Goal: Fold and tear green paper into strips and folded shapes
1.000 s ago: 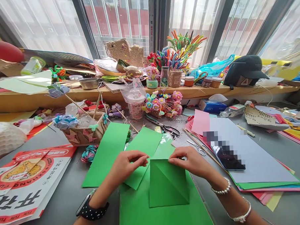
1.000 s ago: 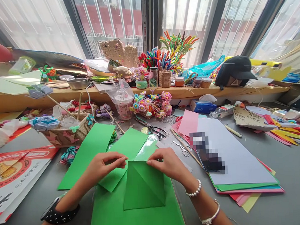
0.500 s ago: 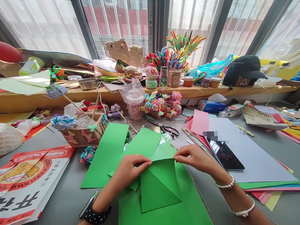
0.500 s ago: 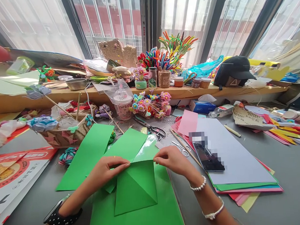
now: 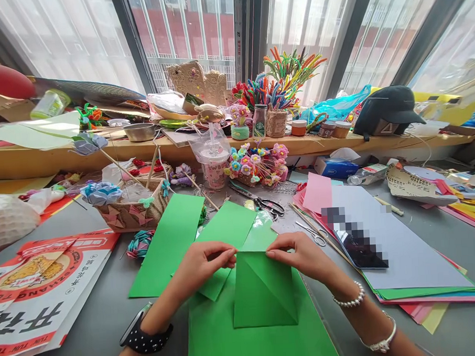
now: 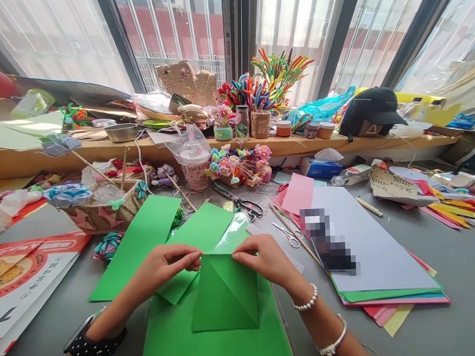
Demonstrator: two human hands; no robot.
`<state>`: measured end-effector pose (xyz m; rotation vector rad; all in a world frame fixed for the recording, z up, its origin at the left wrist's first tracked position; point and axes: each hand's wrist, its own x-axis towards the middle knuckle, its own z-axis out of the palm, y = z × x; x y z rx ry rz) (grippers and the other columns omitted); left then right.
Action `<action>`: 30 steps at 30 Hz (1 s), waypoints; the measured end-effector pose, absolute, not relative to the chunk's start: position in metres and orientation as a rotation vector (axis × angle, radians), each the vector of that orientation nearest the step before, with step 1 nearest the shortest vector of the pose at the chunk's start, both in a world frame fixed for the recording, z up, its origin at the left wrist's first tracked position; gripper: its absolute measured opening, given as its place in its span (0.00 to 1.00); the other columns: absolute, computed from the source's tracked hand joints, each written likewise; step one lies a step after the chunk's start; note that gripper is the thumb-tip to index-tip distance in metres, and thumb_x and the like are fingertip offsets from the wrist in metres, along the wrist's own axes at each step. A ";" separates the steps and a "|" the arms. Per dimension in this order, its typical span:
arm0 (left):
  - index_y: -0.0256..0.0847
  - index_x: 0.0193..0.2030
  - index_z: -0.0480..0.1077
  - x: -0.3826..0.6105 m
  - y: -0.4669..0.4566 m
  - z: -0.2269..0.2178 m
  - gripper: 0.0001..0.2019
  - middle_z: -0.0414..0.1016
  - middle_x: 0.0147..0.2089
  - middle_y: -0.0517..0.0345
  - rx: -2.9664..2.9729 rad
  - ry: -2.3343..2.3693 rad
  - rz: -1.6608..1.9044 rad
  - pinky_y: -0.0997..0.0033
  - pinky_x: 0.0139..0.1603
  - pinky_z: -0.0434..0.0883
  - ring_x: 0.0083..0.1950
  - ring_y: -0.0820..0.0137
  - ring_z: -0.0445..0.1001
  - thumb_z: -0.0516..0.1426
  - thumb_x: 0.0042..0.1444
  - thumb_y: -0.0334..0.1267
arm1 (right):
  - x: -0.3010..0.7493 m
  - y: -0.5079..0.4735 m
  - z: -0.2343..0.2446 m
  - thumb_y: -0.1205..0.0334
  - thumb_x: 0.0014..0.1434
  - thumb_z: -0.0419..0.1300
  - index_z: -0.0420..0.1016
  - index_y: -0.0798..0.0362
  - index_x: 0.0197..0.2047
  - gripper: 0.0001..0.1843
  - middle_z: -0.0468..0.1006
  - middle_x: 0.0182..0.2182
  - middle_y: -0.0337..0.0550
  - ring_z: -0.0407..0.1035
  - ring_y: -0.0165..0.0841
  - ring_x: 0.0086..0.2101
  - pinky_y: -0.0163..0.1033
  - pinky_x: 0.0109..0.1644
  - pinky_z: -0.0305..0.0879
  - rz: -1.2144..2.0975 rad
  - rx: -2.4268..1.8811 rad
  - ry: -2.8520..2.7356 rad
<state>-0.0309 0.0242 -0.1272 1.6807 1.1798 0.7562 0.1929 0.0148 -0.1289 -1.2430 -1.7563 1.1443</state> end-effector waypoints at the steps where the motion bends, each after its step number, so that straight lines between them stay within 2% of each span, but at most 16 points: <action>1: 0.40 0.28 0.75 -0.033 0.025 -0.127 0.09 0.77 0.25 0.60 1.594 1.206 0.823 0.75 0.31 0.70 0.29 0.67 0.75 0.57 0.46 0.42 | 0.196 0.016 -0.128 0.63 0.44 0.62 0.78 0.52 0.23 0.04 0.76 0.23 0.39 0.67 0.32 0.27 0.35 0.32 0.60 1.171 -1.257 -1.668; 6: 0.38 0.40 0.71 -0.028 0.023 -0.127 0.17 0.77 0.38 0.54 1.269 1.195 1.084 0.69 0.45 0.68 0.42 0.63 0.74 0.58 0.45 0.46 | 0.201 0.020 -0.134 0.56 0.47 0.59 0.77 0.53 0.31 0.11 0.78 0.30 0.42 0.69 0.35 0.33 0.38 0.36 0.63 1.172 -1.283 -1.277; 10: 0.34 0.44 0.67 -0.017 0.018 -0.130 0.23 0.72 0.46 0.45 1.107 1.068 1.005 0.64 0.48 0.67 0.48 0.59 0.70 0.60 0.43 0.46 | 0.204 0.022 -0.137 0.53 0.47 0.60 0.75 0.55 0.36 0.16 0.77 0.33 0.46 0.70 0.37 0.34 0.41 0.37 0.65 1.195 -1.259 -1.036; 14: 0.37 0.45 0.64 -0.013 0.017 -0.132 0.25 0.67 0.51 0.47 1.034 1.076 1.033 0.65 0.50 0.66 0.49 0.61 0.69 0.62 0.40 0.45 | 0.205 0.022 -0.136 0.52 0.45 0.61 0.75 0.52 0.35 0.15 0.77 0.36 0.44 0.69 0.37 0.39 0.40 0.42 0.65 1.190 -1.176 -0.947; 16: 0.37 0.42 0.67 -0.012 0.016 -0.133 0.24 0.71 0.47 0.50 1.025 1.060 0.948 0.65 0.47 0.68 0.45 0.62 0.72 0.62 0.39 0.47 | 0.201 0.020 -0.136 0.53 0.46 0.60 0.75 0.52 0.35 0.15 0.77 0.36 0.44 0.69 0.37 0.39 0.41 0.43 0.65 1.196 -1.156 -0.940; 18: 0.35 0.35 0.70 -0.010 0.015 -0.135 0.20 0.76 0.37 0.52 1.055 1.045 0.848 0.65 0.43 0.70 0.40 0.62 0.74 0.62 0.37 0.47 | 0.194 0.018 -0.138 0.54 0.47 0.60 0.75 0.54 0.35 0.14 0.77 0.34 0.45 0.69 0.38 0.37 0.43 0.42 0.66 1.212 -1.154 -0.972; 21: 0.34 0.31 0.72 -0.006 0.015 -0.137 0.16 0.77 0.29 0.54 1.076 1.059 0.799 0.64 0.42 0.70 0.37 0.62 0.74 0.61 0.40 0.45 | 0.184 0.014 -0.140 0.56 0.48 0.60 0.75 0.55 0.34 0.13 0.77 0.34 0.46 0.69 0.39 0.37 0.45 0.42 0.65 1.197 -1.171 -1.050; 24: 0.34 0.30 0.72 -0.006 0.014 -0.138 0.15 0.76 0.28 0.55 1.099 1.132 0.847 0.65 0.40 0.70 0.35 0.64 0.74 0.60 0.42 0.46 | 0.177 0.010 -0.141 0.59 0.49 0.59 0.72 0.52 0.42 0.15 0.72 0.41 0.46 0.65 0.40 0.42 0.47 0.46 0.61 0.810 -1.242 -1.288; 27: 0.34 0.24 0.70 -0.006 0.012 -0.136 0.15 0.73 0.23 0.58 1.213 1.218 0.882 0.68 0.34 0.70 0.30 0.67 0.72 0.59 0.42 0.47 | 0.170 0.003 -0.140 0.62 0.54 0.54 0.69 0.49 0.47 0.16 0.69 0.45 0.46 0.61 0.38 0.47 0.47 0.51 0.57 0.382 -1.204 -1.658; 30: 0.35 0.19 0.68 -0.005 0.008 -0.133 0.15 0.68 0.17 0.63 1.302 1.224 0.870 0.73 0.26 0.67 0.23 0.71 0.68 0.60 0.40 0.47 | 0.163 -0.005 -0.139 0.60 0.55 0.53 0.65 0.51 0.51 0.19 0.69 0.48 0.47 0.62 0.37 0.48 0.42 0.50 0.60 0.472 -1.082 -1.914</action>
